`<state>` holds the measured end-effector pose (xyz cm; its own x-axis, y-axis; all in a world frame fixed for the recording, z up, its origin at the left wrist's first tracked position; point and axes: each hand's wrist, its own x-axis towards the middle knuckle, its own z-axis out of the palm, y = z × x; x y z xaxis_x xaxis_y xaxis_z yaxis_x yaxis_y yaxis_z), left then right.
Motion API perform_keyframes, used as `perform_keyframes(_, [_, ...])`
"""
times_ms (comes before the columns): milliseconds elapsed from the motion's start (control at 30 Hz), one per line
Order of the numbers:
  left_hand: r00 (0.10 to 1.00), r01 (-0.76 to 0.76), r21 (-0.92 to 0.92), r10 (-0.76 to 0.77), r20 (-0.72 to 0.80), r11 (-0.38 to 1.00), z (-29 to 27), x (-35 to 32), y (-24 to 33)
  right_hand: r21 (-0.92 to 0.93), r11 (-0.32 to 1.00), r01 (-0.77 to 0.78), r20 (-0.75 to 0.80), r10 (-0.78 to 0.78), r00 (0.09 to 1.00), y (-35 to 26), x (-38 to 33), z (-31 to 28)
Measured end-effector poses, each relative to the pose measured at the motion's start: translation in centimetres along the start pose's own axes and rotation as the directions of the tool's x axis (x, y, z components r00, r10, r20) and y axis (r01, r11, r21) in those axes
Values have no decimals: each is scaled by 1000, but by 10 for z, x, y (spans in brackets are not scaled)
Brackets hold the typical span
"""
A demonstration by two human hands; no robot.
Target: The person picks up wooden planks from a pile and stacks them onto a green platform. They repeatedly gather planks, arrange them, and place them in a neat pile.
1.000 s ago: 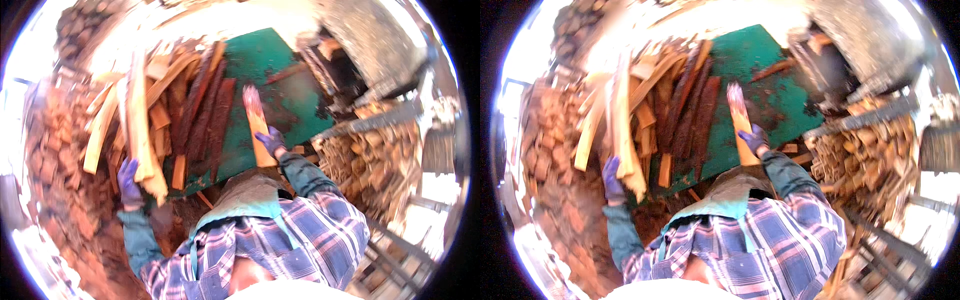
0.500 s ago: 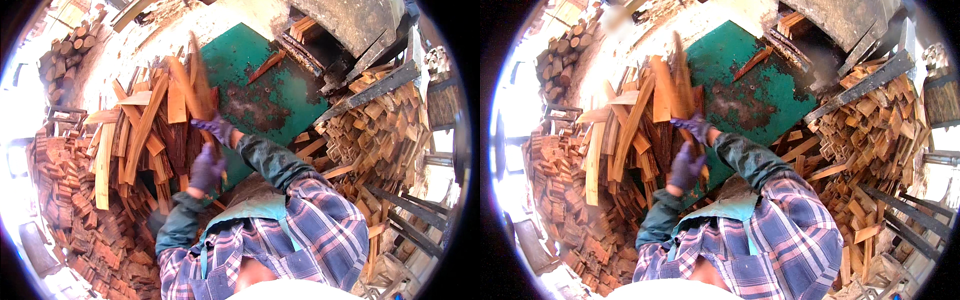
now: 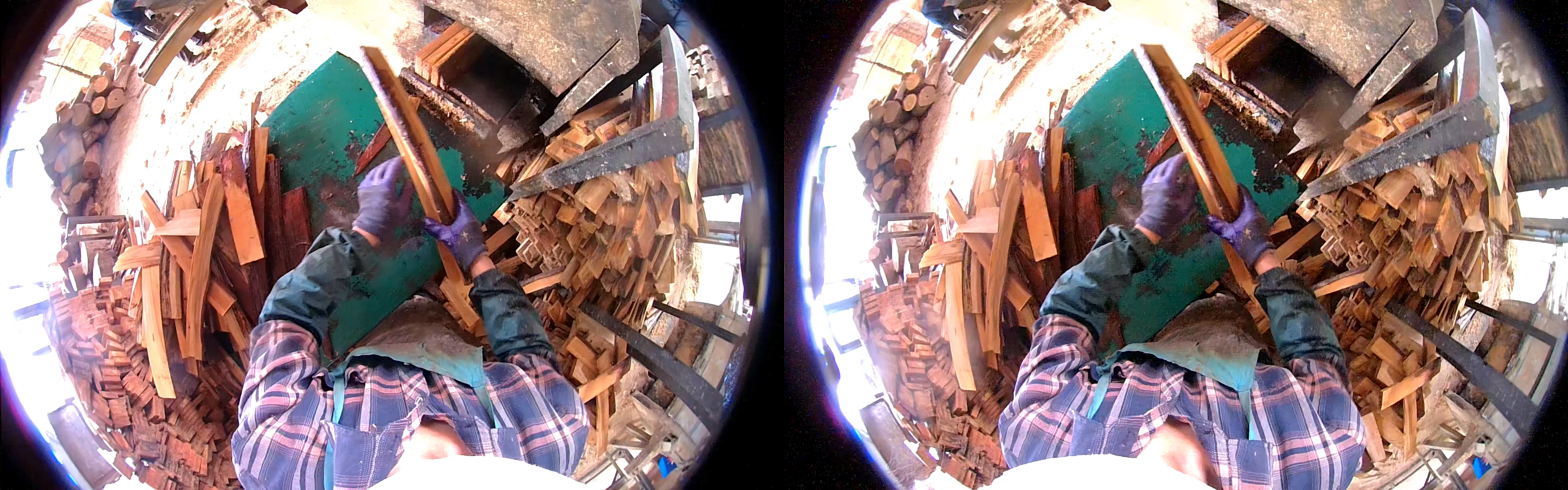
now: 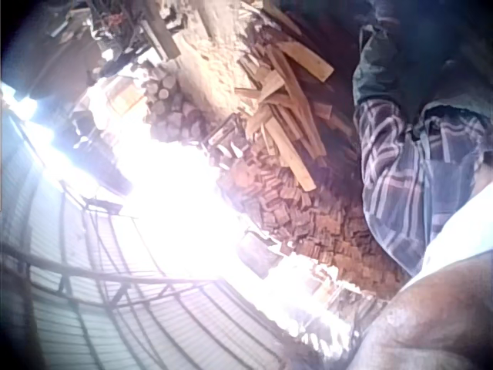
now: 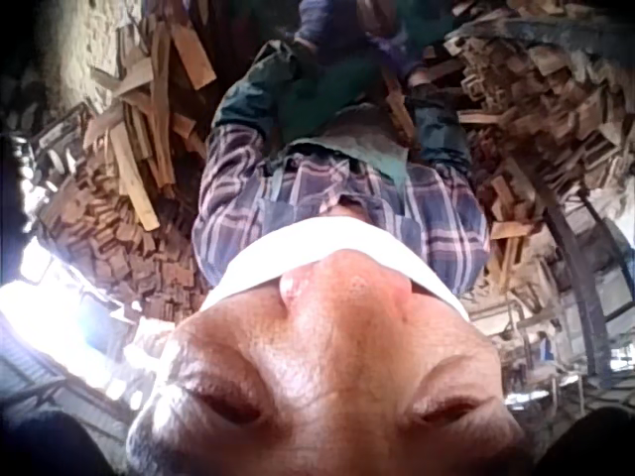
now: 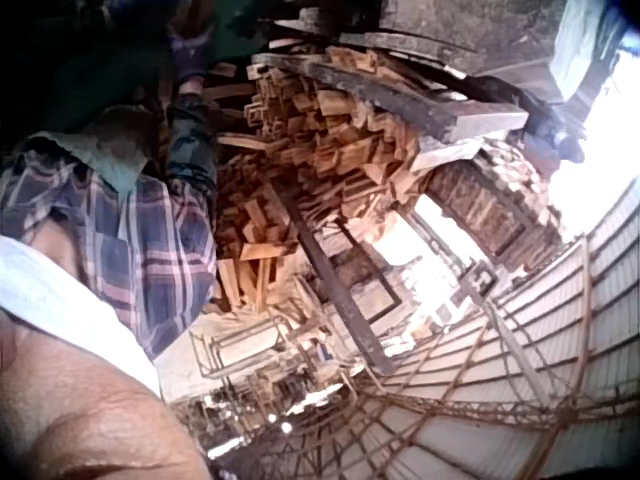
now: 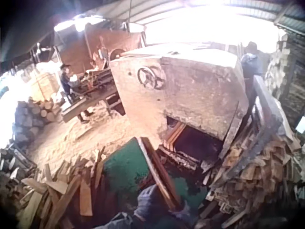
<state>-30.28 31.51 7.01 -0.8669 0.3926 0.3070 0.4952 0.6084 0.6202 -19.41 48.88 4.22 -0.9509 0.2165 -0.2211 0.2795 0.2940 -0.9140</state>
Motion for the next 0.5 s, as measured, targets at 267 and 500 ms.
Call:
perform_keyframes(267, [843, -69, 430, -178, 507, 900, 73, 19, -71, 222, 963, -150, 167, 114, 979, 5, 29, -13])
perform_keyframes(500, [697, 437, 552, -655, 291, 710, -145, 80, -234, 335, 941, -46, 364, -84, 928, -48, 71, 58])
